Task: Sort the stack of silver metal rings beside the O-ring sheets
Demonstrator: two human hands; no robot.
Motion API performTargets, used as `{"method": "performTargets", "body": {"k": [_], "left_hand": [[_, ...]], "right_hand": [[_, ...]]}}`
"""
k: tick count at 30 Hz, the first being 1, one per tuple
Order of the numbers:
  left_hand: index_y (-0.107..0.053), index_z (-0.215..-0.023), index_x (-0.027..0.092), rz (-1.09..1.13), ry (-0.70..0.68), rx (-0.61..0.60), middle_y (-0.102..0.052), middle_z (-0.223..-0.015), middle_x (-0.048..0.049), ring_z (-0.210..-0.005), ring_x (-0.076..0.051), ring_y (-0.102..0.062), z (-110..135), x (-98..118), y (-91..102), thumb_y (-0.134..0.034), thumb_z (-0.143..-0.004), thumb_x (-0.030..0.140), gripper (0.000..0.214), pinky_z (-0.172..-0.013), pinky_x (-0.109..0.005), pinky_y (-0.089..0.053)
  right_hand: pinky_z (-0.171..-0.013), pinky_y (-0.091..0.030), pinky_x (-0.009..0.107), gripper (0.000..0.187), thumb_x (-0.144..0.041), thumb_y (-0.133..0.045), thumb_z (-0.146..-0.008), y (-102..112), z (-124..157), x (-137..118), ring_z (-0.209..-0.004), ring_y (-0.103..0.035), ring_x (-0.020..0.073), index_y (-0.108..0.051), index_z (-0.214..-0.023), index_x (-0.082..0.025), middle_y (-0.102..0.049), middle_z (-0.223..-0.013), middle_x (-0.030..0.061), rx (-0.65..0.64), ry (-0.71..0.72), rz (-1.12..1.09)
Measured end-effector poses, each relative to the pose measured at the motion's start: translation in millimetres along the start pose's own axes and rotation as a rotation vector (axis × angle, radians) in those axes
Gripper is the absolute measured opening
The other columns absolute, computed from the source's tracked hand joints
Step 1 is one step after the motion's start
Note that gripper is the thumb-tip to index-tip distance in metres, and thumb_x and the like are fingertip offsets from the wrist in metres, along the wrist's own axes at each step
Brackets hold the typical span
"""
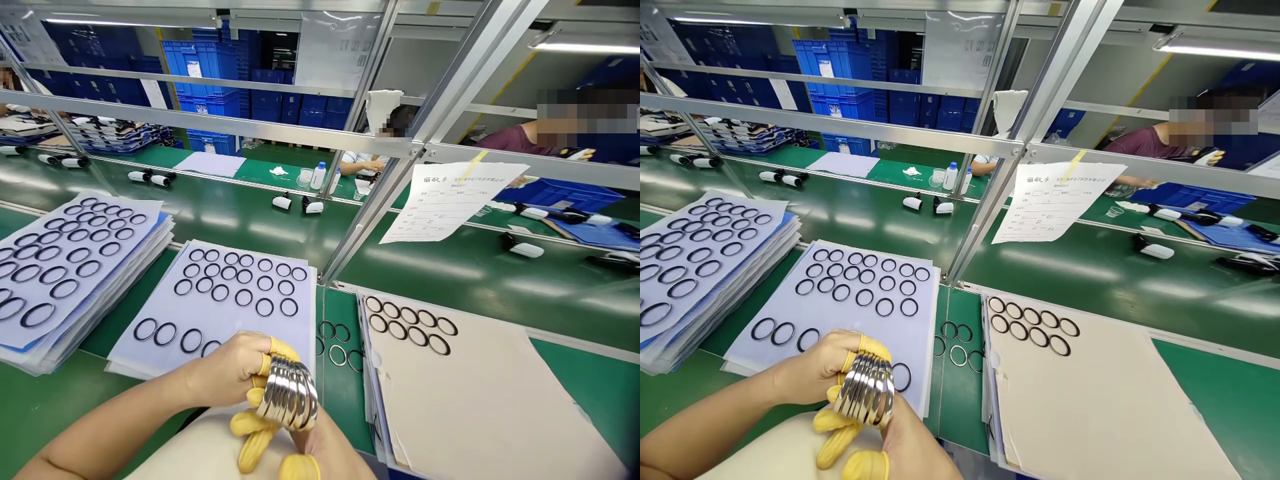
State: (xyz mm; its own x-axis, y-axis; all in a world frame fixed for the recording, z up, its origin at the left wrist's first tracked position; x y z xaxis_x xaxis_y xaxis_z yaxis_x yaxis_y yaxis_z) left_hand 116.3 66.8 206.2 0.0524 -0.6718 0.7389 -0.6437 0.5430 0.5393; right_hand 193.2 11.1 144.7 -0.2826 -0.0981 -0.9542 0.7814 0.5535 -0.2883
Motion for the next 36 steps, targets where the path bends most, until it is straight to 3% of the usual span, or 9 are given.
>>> {"method": "performTargets", "body": {"k": [4,9,14,17,21,25,29,32,36], "left_hand": [[-0.069,-0.083,0.014,-0.043,0.056,-0.063,-0.070,-0.096,-0.0088,-0.086,-0.016,-0.065,3.9,-1.8,2.3,-0.049,-0.085,0.005,0.022,-0.080,-0.023,-0.049],[-0.065,-0.078,0.017,-0.137,0.246,-0.379,-0.064,-0.079,-0.0031,-0.072,-0.013,-0.060,17.2,-18.9,3.9,-0.051,-0.088,0.012,0.018,-0.067,-0.020,-0.045],[-0.062,-0.082,0.020,-0.042,0.312,-0.556,-0.060,-0.067,0.0020,-0.057,-0.011,-0.051,25.6,-26.5,0.2,-0.051,-0.088,0.015,0.013,-0.057,-0.018,-0.040],[-0.059,-0.077,0.018,0.111,0.442,-0.616,-0.054,-0.056,0.0049,-0.043,-0.008,-0.046,28.9,-35.5,-4.6,-0.048,-0.084,0.009,0.016,-0.045,-0.017,-0.036],[-0.060,-0.092,0.017,0.582,0.598,-0.755,-0.058,-0.056,0.0048,-0.035,-0.008,-0.046,36.4,-41.0,-24.5,-0.058,-0.082,0.020,0.011,-0.038,-0.016,-0.039],[-0.061,-0.105,0.017,0.832,0.695,-0.630,-0.056,-0.054,0.0060,-0.033,-0.007,-0.045,36.7,-51.4,-41.4,-0.070,-0.076,0.035,0.035,-0.034,-0.016,-0.036],[-0.059,-0.111,0.017,0.908,0.686,-0.573,-0.057,-0.055,0.0052,-0.031,-0.005,-0.040,41.0,-53.9,-56.1,-0.066,-0.077,0.054,0.050,-0.033,-0.015,-0.033],[-0.062,-0.100,0.015,0.869,0.567,-0.488,-0.059,-0.056,0.0015,-0.034,-0.006,-0.041,37.6,-55.0,-55.5,-0.050,-0.080,0.070,0.060,-0.035,-0.016,-0.033],[-0.063,-0.076,0.013,0.735,0.497,-0.292,-0.060,-0.059,-0.0038,-0.047,-0.010,-0.048,30.3,-64.5,-48.6,-0.031,-0.084,0.074,0.070,-0.051,-0.021,-0.041]], "right_hand": [[-0.094,-0.047,0.048,0.062,-0.065,-0.068,-0.069,4.4,6.0,7.9,-0.107,-0.062,0.0326,-0.064,-0.113,-0.023,-0.069,-0.111,0.0110,0.000,-0.051,0.004],[-0.098,-0.044,0.050,0.064,-0.054,-0.075,-0.069,22.4,14.4,21.0,-0.116,-0.056,0.0343,-0.057,-0.123,-0.024,-0.060,-0.126,0.0129,0.167,-0.170,0.217],[-0.104,-0.040,0.046,0.048,-0.048,-0.068,-0.078,13.0,5.7,6.5,-0.122,-0.051,0.0317,-0.062,-0.121,-0.029,-0.057,-0.134,0.0076,0.010,-0.038,0.324],[-0.100,-0.045,0.042,0.037,-0.043,-0.066,-0.081,9.0,1.5,-5.2,-0.116,-0.056,0.0282,-0.064,-0.116,-0.032,-0.059,-0.131,0.0041,-0.028,0.001,0.348],[-0.096,-0.047,0.042,0.045,-0.043,-0.072,-0.075,10.3,-6.8,-10.8,-0.108,-0.059,0.0293,-0.064,-0.118,-0.034,-0.064,-0.124,0.0028,-0.062,-0.024,0.664],[-0.098,-0.046,0.043,0.048,-0.043,-0.075,-0.072,29.0,-15.4,-9.0,-0.109,-0.058,0.0299,-0.066,-0.118,-0.032,-0.068,-0.117,0.0033,0.032,-0.015,0.844],[-0.107,-0.038,0.046,0.054,-0.050,-0.073,-0.072,43.8,-15.7,-6.0,-0.127,-0.044,0.0316,-0.063,-0.123,-0.034,-0.055,-0.136,0.0028,0.064,0.004,0.817],[-0.109,-0.032,0.052,0.066,-0.062,-0.069,-0.070,46.2,-12.6,-4.5,-0.132,-0.039,0.0353,-0.059,-0.127,-0.032,-0.044,-0.145,0.0068,0.042,-0.016,0.748],[-0.109,-0.032,0.053,0.103,-0.075,-0.064,-0.061,48.8,-10.4,-6.5,-0.130,-0.041,0.0369,-0.036,-0.144,-0.022,-0.041,-0.143,0.0174,0.149,0.006,0.609]]}}
Point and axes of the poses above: each hand's wrist, its own z-axis away from the middle knuckle, its own y-axis out of the back of the hand, x = y × z, the point moved 7 cm from there along -z, towards the middle knuckle
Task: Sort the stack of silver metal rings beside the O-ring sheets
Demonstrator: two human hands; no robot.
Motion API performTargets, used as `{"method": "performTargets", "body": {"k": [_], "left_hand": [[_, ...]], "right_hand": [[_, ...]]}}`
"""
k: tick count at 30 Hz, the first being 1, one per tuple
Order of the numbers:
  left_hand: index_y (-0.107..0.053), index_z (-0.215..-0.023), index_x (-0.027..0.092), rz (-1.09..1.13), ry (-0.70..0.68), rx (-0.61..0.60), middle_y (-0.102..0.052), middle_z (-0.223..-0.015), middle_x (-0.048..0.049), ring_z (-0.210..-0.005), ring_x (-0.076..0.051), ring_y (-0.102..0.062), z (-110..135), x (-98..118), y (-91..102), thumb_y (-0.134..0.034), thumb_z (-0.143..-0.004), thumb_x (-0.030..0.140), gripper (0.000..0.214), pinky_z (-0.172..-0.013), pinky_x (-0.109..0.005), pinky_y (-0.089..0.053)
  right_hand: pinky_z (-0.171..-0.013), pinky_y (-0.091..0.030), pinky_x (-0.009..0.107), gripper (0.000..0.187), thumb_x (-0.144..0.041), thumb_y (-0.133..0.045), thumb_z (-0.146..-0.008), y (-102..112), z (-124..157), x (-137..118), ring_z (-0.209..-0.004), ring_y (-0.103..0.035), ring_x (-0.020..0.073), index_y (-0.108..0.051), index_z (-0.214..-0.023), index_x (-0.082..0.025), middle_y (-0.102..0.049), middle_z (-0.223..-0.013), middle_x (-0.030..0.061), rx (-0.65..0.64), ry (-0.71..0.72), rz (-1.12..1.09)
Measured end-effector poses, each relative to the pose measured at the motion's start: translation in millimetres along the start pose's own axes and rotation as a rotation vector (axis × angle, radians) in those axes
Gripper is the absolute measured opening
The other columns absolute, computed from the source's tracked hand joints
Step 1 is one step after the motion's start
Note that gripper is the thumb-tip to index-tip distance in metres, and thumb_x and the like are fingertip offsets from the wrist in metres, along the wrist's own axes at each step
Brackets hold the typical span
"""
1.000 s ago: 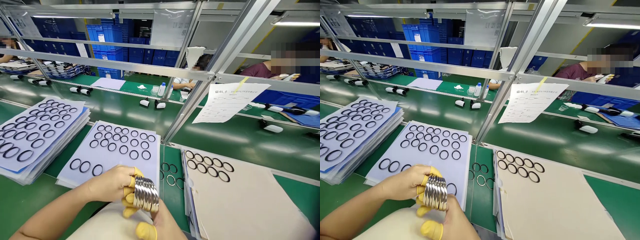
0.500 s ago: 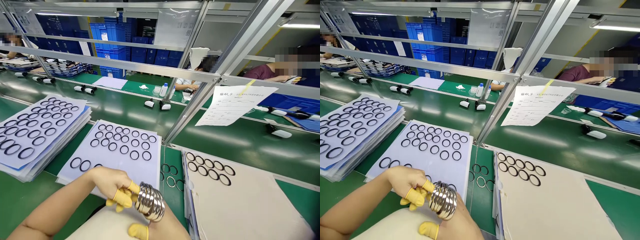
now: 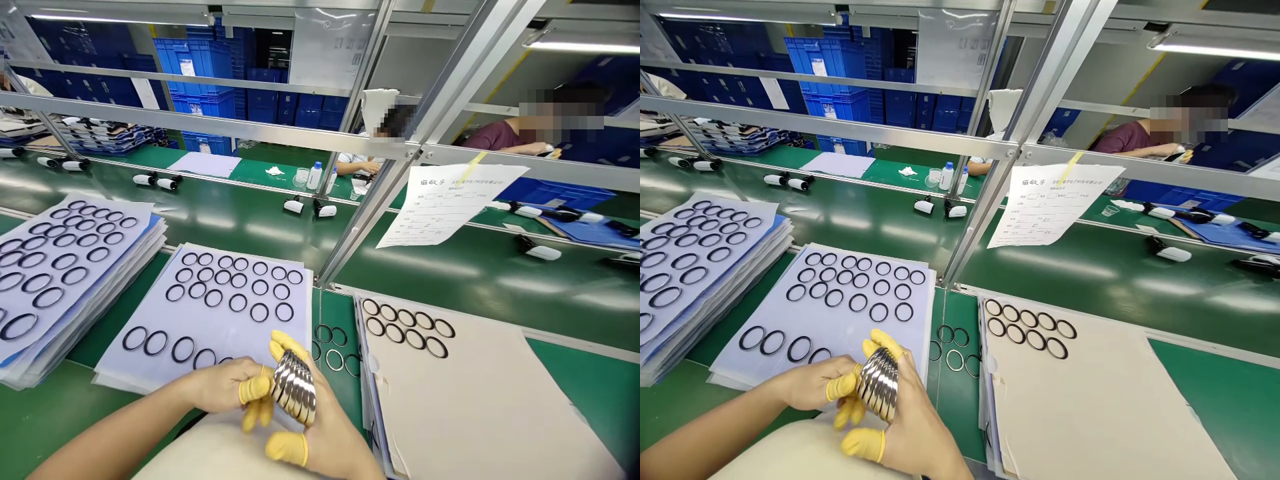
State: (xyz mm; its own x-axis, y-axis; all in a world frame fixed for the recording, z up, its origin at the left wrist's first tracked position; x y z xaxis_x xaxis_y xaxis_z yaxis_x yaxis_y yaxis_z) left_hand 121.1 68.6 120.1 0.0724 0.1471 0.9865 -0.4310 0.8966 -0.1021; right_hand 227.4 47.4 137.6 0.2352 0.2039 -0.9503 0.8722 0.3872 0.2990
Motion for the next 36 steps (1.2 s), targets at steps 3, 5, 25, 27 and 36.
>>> {"method": "performTargets", "body": {"k": [3,5,25,27,36], "left_hand": [[-0.063,-0.074,0.012,0.091,-0.017,0.128,-0.062,-0.072,-0.0048,-0.067,-0.014,-0.053,-5.2,-1.4,5.4,-0.043,-0.083,0.070,0.062,-0.068,-0.025,-0.045],[-0.062,-0.073,0.013,0.158,-0.011,0.171,-0.060,-0.073,-0.0030,-0.070,-0.014,-0.053,-8.6,-1.8,4.6,-0.052,-0.082,0.064,0.054,-0.071,-0.026,-0.045],[-0.070,-0.092,0.017,-0.893,-0.426,0.488,-0.072,-0.096,-0.0107,-0.078,-0.018,-0.063,16.1,58.6,5.4,-0.043,-0.095,0.026,0.028,-0.072,-0.030,-0.044],[-0.069,-0.090,0.017,-0.908,-0.414,0.475,-0.072,-0.096,-0.0103,-0.078,-0.018,-0.063,13.3,56.8,5.9,-0.048,-0.092,0.027,0.023,-0.073,-0.030,-0.043],[-0.053,-0.066,0.017,-0.886,0.059,0.156,-0.057,-0.069,0.0011,-0.062,-0.012,-0.051,11.7,27.5,27.2,-0.047,-0.078,0.003,0.019,-0.062,-0.021,-0.037]], "right_hand": [[-0.110,-0.033,0.048,0.103,-0.076,-0.061,-0.065,-3.9,1.1,-2.8,-0.129,-0.042,0.0334,-0.028,-0.146,-0.021,-0.040,-0.140,0.0166,0.027,0.051,-0.032],[-0.111,-0.033,0.045,0.101,-0.073,-0.062,-0.067,-5.3,3.2,-2.9,-0.129,-0.042,0.0318,-0.025,-0.147,-0.022,-0.039,-0.139,0.0150,0.050,0.075,-0.041],[-0.082,-0.053,0.043,0.040,-0.054,-0.059,-0.083,-27.5,12.2,5.5,-0.084,-0.069,0.0265,-0.071,-0.094,-0.017,-0.075,-0.089,0.0116,-0.218,-0.130,-0.330],[-0.084,-0.053,0.041,0.038,-0.052,-0.063,-0.081,-29.2,6.7,-0.3,-0.086,-0.068,0.0251,-0.070,-0.098,-0.019,-0.075,-0.092,0.0094,-0.218,-0.078,-0.411],[-0.092,-0.050,0.041,0.045,-0.027,-0.071,-0.073,-28.6,-5.2,8.1,-0.102,-0.063,0.0289,-0.063,-0.116,-0.022,-0.068,-0.113,0.0078,-0.085,-0.097,-0.075]]}}
Point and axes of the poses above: each hand's wrist, its own z-axis away from the middle knuckle, its own y-axis out of the back of the hand, x = y × z, the point moved 7 cm from there along -z, towards the middle knuckle
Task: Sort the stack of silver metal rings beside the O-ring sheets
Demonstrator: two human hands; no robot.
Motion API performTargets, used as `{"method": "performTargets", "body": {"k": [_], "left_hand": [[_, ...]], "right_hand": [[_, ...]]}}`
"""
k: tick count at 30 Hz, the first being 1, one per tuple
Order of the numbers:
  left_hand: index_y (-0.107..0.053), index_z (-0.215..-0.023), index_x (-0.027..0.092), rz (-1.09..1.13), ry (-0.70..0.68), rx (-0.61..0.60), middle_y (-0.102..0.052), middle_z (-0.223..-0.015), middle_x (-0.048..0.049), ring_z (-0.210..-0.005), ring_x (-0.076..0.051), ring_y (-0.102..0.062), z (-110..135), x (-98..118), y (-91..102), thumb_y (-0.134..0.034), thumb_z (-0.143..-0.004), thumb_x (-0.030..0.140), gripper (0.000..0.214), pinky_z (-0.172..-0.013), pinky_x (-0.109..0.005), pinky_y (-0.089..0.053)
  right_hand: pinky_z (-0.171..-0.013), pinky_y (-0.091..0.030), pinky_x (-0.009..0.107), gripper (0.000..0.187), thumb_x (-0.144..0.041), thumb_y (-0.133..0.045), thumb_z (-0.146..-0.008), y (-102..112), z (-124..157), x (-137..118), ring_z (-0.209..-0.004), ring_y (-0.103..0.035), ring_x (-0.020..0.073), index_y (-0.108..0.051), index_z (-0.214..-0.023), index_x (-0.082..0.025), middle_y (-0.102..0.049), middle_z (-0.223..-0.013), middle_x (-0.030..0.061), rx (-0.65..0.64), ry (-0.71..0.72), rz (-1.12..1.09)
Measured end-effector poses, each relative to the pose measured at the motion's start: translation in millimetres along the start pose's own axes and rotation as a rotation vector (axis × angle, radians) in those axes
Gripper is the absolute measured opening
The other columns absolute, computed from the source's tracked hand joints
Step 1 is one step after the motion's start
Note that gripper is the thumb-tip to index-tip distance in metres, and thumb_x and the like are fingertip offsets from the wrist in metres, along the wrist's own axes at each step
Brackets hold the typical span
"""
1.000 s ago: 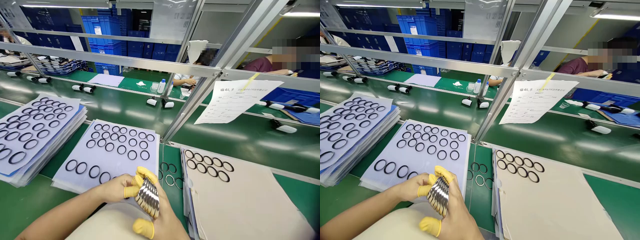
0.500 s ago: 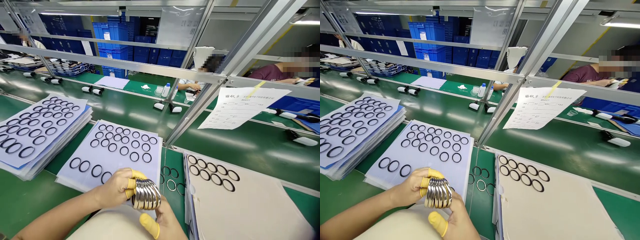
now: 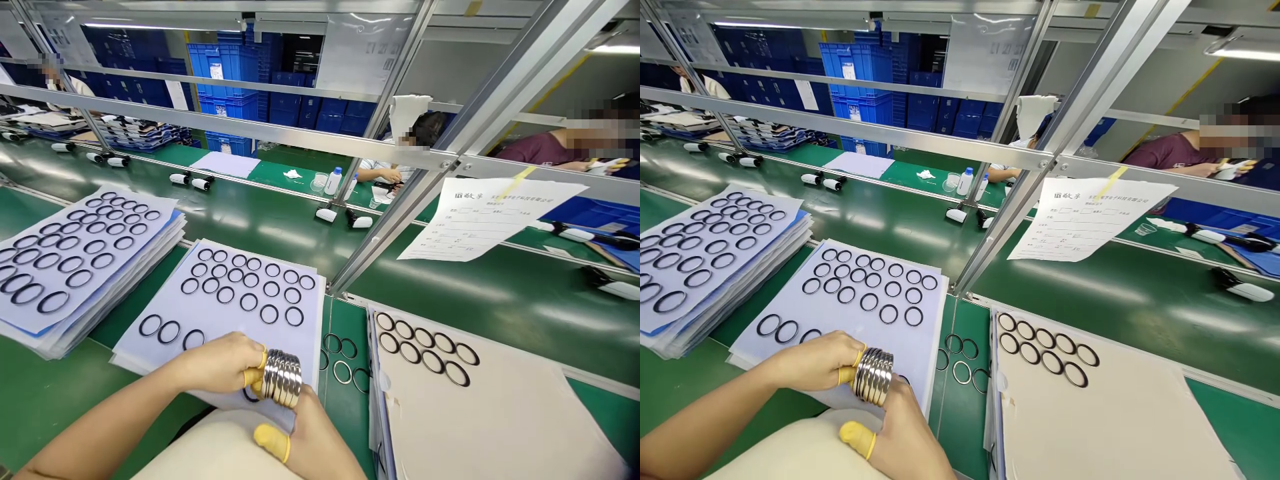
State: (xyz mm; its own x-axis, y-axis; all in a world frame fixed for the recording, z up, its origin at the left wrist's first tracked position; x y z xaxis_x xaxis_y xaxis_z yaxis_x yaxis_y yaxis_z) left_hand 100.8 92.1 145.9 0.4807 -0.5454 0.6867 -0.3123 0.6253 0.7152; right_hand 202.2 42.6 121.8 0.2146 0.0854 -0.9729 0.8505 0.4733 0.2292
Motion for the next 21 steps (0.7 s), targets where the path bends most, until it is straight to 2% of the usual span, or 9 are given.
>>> {"method": "performTargets", "body": {"k": [4,7,9,11,13,15,17,19,21], "left_hand": [[-0.045,-0.061,0.017,0.168,0.022,-0.073,-0.037,-0.052,0.0063,-0.048,-0.008,-0.033,0.5,-6.3,-0.8,-0.046,-0.071,0.001,0.019,-0.048,-0.019,-0.027],[-0.054,-0.076,0.019,0.377,0.009,-0.207,-0.040,-0.049,0.0084,-0.043,-0.007,-0.038,-2.6,-7.9,-14.9,-0.048,-0.073,0.005,0.015,-0.043,-0.015,-0.030],[-0.056,-0.089,0.018,0.637,0.077,-0.317,-0.045,-0.047,0.0092,-0.038,-0.007,-0.040,-4.3,-13.0,-31.7,-0.053,-0.077,0.013,0.013,-0.039,-0.015,-0.034],[-0.058,-0.094,0.017,0.897,0.148,-0.419,-0.046,-0.045,0.0099,-0.031,-0.006,-0.036,-4.5,-16.1,-49.8,-0.062,-0.078,0.025,0.019,-0.034,-0.015,-0.034],[-0.059,-0.101,0.017,1.029,0.154,-0.467,-0.047,-0.045,0.0103,-0.029,-0.005,-0.032,-4.4,-15.4,-61.4,-0.070,-0.075,0.040,0.037,-0.033,-0.015,-0.032],[-0.058,-0.110,0.017,1.036,0.101,-0.459,-0.049,-0.046,0.0092,-0.029,-0.004,-0.030,-4.4,-11.6,-64.1,-0.067,-0.075,0.057,0.054,-0.032,-0.014,-0.030],[-0.058,-0.113,0.015,0.936,0.022,-0.389,-0.053,-0.049,0.0057,-0.032,-0.005,-0.033,-4.7,-7.1,-58.6,-0.054,-0.078,0.069,0.064,-0.034,-0.015,-0.032],[-0.059,-0.110,0.014,0.808,-0.043,-0.309,-0.058,-0.056,0.0012,-0.036,-0.006,-0.037,-5.0,-2.9,-50.9,-0.039,-0.082,0.074,0.069,-0.038,-0.017,-0.036],[-0.062,-0.101,0.014,0.747,-0.076,-0.201,-0.061,-0.065,-0.0028,-0.044,-0.008,-0.045,-6.4,-1.6,-43.0,-0.030,-0.083,0.075,0.071,-0.046,-0.019,-0.042]], "right_hand": [[-0.088,-0.051,0.038,0.038,-0.029,-0.072,-0.072,4.0,-8.5,-3.3,-0.095,-0.064,0.0285,-0.067,-0.108,-0.021,-0.071,-0.105,0.0060,-0.018,-0.005,0.180],[-0.094,-0.047,0.038,0.032,-0.031,-0.069,-0.076,4.9,-14.6,-6.2,-0.101,-0.062,0.0263,-0.068,-0.108,-0.027,-0.070,-0.112,0.0031,-0.054,0.076,0.230],[-0.102,-0.041,0.039,0.033,-0.037,-0.066,-0.080,3.6,-17.6,-4.9,-0.111,-0.059,0.0254,-0.067,-0.113,-0.031,-0.068,-0.118,0.0018,-0.129,0.140,0.173],[-0.106,-0.035,0.041,0.050,-0.052,-0.064,-0.079,4.6,-19.7,0.3,-0.119,-0.055,0.0262,-0.060,-0.124,-0.032,-0.067,-0.122,0.0039,-0.201,0.164,0.070],[-0.107,-0.035,0.043,0.075,-0.070,-0.060,-0.072,7.5,-20.9,6.2,-0.121,-0.054,0.0282,-0.051,-0.135,-0.029,-0.066,-0.123,0.0083,-0.250,0.155,-0.013],[-0.107,-0.035,0.046,0.085,-0.078,-0.053,-0.068,10.9,-21.5,8.2,-0.122,-0.053,0.0297,-0.050,-0.136,-0.027,-0.065,-0.124,0.0110,-0.264,0.158,-0.045],[-0.108,-0.034,0.047,0.079,-0.080,-0.047,-0.070,13.9,-21.5,4.4,-0.125,-0.050,0.0308,-0.058,-0.128,-0.028,-0.063,-0.126,0.0107,-0.240,0.186,-0.061],[-0.107,-0.034,0.049,0.079,-0.082,-0.045,-0.070,17.4,-21.5,-1.0,-0.128,-0.046,0.0328,-0.060,-0.125,-0.027,-0.062,-0.127,0.0113,-0.171,0.196,-0.120],[-0.102,-0.041,0.049,0.087,-0.081,-0.051,-0.067,19.5,-20.9,-4.0,-0.123,-0.051,0.0345,-0.051,-0.133,-0.024,-0.061,-0.125,0.0140,-0.097,0.167,-0.219]]}}
Point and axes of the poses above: each hand's wrist, its own z-axis away from the middle knuckle, its own y-axis out of the back of the hand, x = y × z, the point moved 7 cm from there along -z, towards the middle knuckle
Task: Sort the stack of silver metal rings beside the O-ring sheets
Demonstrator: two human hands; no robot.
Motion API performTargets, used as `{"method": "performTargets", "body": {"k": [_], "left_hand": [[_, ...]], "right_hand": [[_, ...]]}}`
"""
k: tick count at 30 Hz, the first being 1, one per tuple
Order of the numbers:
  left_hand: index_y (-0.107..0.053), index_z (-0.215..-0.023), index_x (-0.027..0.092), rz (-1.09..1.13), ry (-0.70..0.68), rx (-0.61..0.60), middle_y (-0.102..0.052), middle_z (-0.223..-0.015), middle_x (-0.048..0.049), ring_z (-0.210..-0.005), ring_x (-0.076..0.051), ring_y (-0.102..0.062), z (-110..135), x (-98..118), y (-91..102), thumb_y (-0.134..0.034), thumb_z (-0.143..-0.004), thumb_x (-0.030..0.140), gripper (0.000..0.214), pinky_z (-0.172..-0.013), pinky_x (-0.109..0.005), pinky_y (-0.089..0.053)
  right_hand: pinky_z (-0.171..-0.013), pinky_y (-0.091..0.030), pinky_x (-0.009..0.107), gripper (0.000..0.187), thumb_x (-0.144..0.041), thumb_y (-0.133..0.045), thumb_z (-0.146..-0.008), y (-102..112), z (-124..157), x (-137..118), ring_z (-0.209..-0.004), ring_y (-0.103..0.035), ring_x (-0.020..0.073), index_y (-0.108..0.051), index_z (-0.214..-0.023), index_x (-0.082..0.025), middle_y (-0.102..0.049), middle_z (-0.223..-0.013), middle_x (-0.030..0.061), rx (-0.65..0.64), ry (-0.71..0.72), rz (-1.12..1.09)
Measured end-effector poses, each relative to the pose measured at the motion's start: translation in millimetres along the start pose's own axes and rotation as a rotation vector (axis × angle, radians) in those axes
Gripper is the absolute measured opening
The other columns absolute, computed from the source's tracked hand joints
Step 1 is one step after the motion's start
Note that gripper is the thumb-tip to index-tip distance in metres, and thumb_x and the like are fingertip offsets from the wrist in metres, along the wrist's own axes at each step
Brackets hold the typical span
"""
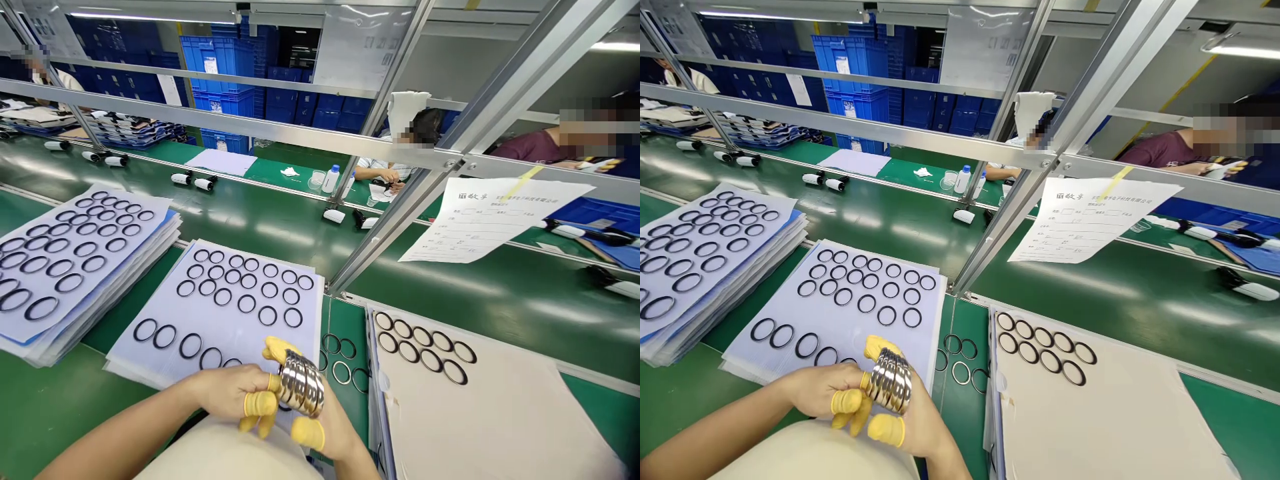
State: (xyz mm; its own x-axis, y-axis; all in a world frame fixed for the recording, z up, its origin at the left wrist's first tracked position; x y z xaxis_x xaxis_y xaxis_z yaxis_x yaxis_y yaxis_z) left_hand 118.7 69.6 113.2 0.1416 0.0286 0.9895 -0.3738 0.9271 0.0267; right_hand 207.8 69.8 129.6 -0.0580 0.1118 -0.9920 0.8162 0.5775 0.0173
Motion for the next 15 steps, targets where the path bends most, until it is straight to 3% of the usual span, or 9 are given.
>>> {"method": "performTargets", "body": {"k": [3,7,11,13,15], "left_hand": [[-0.061,-0.080,0.013,0.046,-0.075,0.156,-0.062,-0.073,-0.0064,-0.062,-0.014,-0.053,-1.6,2.8,8.2,-0.030,-0.082,0.076,0.070,-0.063,-0.025,-0.047],[-0.059,-0.072,0.013,0.139,-0.073,0.235,-0.060,-0.072,-0.0050,-0.071,-0.016,-0.055,-6.3,0.8,7.6,-0.037,-0.085,0.071,0.063,-0.073,-0.029,-0.048],[-0.060,-0.068,0.013,0.142,-0.088,0.299,-0.061,-0.075,-0.0030,-0.076,-0.016,-0.057,-6.6,13.8,8.5,-0.062,-0.082,0.052,0.041,-0.075,-0.026,-0.048],[-0.063,-0.066,0.013,0.052,-0.133,0.370,-0.062,-0.079,-0.0045,-0.076,-0.015,-0.057,-2.4,26.2,14.1,-0.064,-0.083,0.044,0.035,-0.074,-0.025,-0.047],[-0.068,-0.074,0.013,-0.082,-0.167,0.438,-0.066,-0.086,-0.0081,-0.081,-0.017,-0.060,3.3,38.0,20.2,-0.057,-0.089,0.038,0.032,-0.075,-0.026,-0.047]], "right_hand": [[-0.094,-0.049,0.046,0.096,-0.076,-0.061,-0.064,-1.2,3.5,-2.8,-0.112,-0.059,0.0340,-0.039,-0.140,-0.020,-0.060,-0.122,0.0167,0.092,-0.020,-0.095],[-0.103,-0.043,0.042,0.090,-0.068,-0.068,-0.066,-4.7,12.3,-6.3,-0.120,-0.054,0.0320,-0.039,-0.139,-0.024,-0.048,-0.135,0.0151,0.149,-0.022,-0.035],[-0.107,-0.039,0.040,0.092,-0.061,-0.069,-0.070,-7.7,20.6,-4.2,-0.128,-0.046,0.0288,-0.027,-0.145,-0.027,-0.046,-0.139,0.0128,0.179,-0.057,-0.029],[-0.110,-0.035,0.041,0.075,-0.060,-0.067,-0.074,-8.1,22.8,-3.7,-0.132,-0.043,0.0280,-0.042,-0.136,-0.026,-0.044,-0.142,0.0129,0.200,-0.051,-0.023],[-0.111,-0.031,0.043,0.046,-0.057,-0.062,-0.079,-7.8,23.1,-5.2,-0.135,-0.039,0.0283,-0.062,-0.113,-0.025,-0.045,-0.143,0.0115,0.215,-0.024,0.017]]}}
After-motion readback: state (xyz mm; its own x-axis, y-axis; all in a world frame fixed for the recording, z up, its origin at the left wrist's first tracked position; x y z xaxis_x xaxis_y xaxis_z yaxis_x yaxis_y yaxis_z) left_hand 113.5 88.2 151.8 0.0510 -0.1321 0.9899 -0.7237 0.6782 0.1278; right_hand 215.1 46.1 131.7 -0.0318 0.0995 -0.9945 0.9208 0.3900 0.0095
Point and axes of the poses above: each hand's wrist, its own z-axis away from the middle knuckle, its own y-axis out of the back of the hand, x = y × z, the point moved 7 cm from there along -z, towards the middle knuckle
